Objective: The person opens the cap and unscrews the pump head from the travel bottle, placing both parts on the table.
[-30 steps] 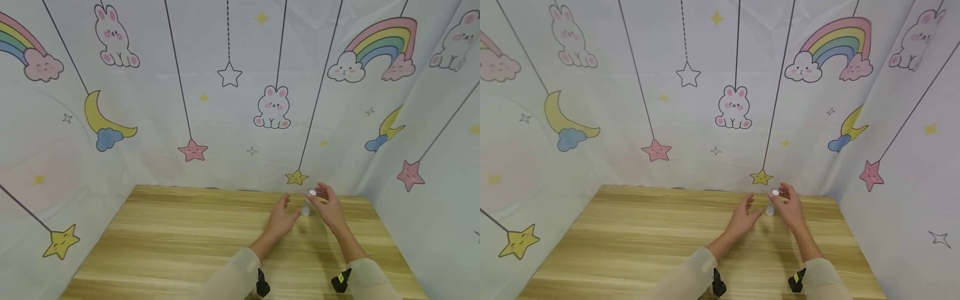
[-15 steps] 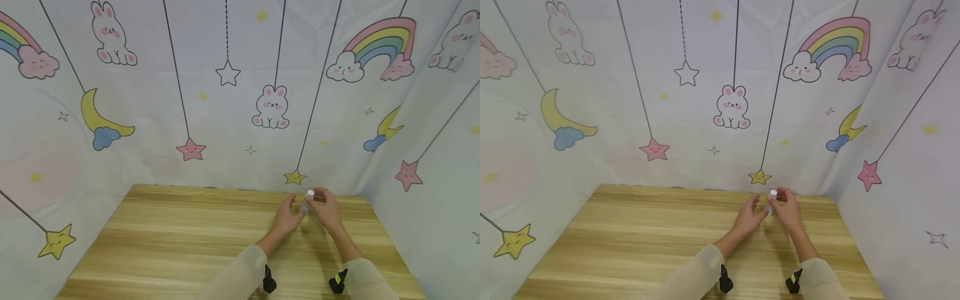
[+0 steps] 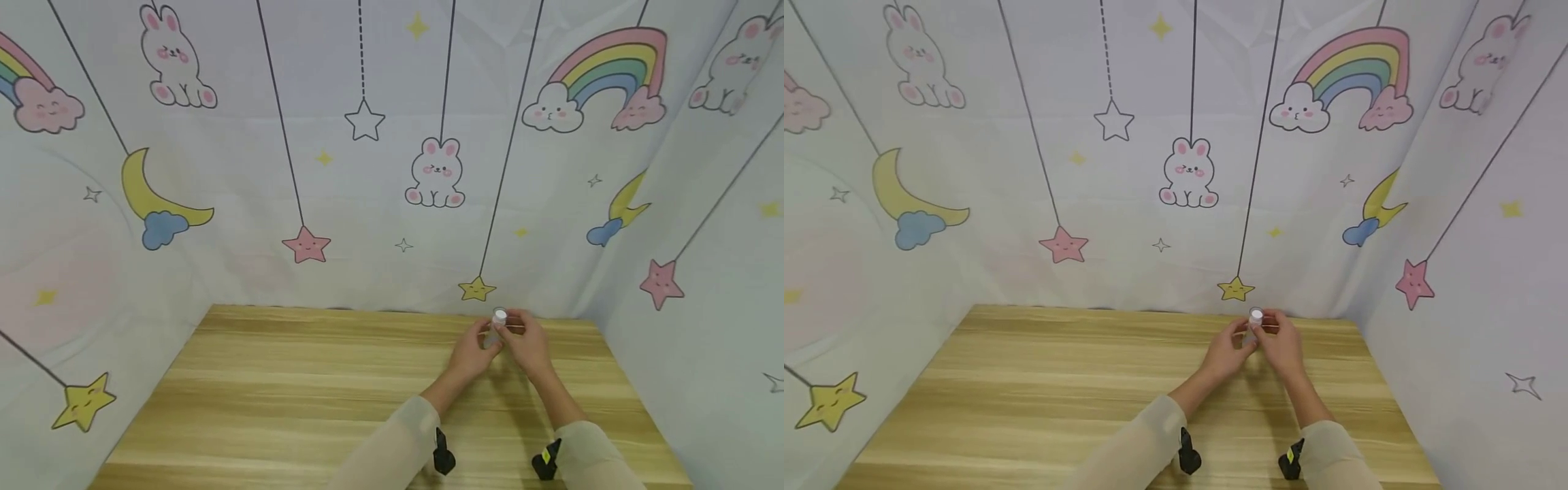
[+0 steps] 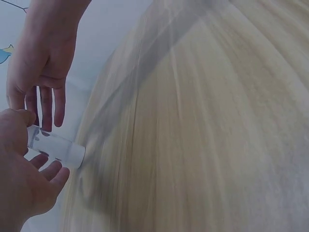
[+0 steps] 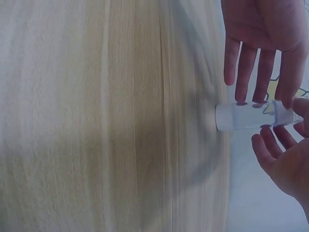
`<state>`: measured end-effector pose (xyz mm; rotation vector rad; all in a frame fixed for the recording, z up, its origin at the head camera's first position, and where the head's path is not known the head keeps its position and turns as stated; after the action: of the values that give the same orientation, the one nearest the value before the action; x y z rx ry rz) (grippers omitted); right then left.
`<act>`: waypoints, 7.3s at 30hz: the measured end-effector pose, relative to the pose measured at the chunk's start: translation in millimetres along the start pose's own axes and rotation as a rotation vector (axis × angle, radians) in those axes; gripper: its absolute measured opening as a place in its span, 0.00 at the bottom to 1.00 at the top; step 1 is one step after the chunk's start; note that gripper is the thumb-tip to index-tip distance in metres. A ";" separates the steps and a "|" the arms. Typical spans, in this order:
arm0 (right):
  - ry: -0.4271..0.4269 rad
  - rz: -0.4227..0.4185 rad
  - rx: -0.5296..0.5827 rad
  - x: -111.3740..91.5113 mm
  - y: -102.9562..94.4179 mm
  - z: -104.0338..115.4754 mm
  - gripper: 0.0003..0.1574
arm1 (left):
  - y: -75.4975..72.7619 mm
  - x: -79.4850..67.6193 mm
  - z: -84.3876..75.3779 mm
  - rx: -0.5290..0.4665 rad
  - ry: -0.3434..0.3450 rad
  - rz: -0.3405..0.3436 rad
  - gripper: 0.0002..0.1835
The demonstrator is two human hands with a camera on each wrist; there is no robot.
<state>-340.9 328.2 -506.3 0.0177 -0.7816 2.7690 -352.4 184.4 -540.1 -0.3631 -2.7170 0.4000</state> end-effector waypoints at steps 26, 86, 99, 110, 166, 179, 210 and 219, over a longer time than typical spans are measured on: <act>-0.036 -0.051 0.004 -10.0 12.8 19.3 0.26 | -30.0 -9.1 -14.5 0.098 0.059 -0.012 0.28; -0.172 0.098 0.213 -64.8 99.2 69.4 0.20 | -135.9 -83.7 -11.3 0.112 0.181 -0.126 0.18; -0.200 0.105 0.200 -71.6 111.0 65.3 0.21 | -139.0 -93.5 -0.4 0.096 0.171 -0.130 0.18; -0.207 0.106 0.191 -77.3 117.2 66.3 0.20 | -139.2 -98.0 6.3 0.099 0.166 -0.151 0.17; -0.206 0.176 0.121 -72.4 115.2 69.7 0.22 | -131.9 -78.6 47.1 -0.086 0.127 0.144 0.21; -0.216 0.185 0.034 -72.8 114.6 71.1 0.20 | -131.1 -77.4 51.9 -0.052 0.102 0.165 0.23; -0.171 0.187 -0.103 -67.4 122.7 68.8 0.21 | -127.1 -82.0 60.7 -0.097 0.086 0.120 0.22; -0.187 0.194 -0.121 -68.1 125.5 68.0 0.20 | -127.3 -86.6 60.3 -0.066 0.083 0.102 0.20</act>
<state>-311.2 173.4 -518.1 0.1904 -1.0491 2.9264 -323.2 26.7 -580.6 -0.5265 -2.6429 0.3157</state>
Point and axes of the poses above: each hand's wrist, its own x-axis towards the middle knuckle, its own y-axis out of the palm, z = x × y, the point moved 5 cm from there along x, towards the middle knuckle, and after that the axes turned 10 degrees about y, right-handed, at the moved point
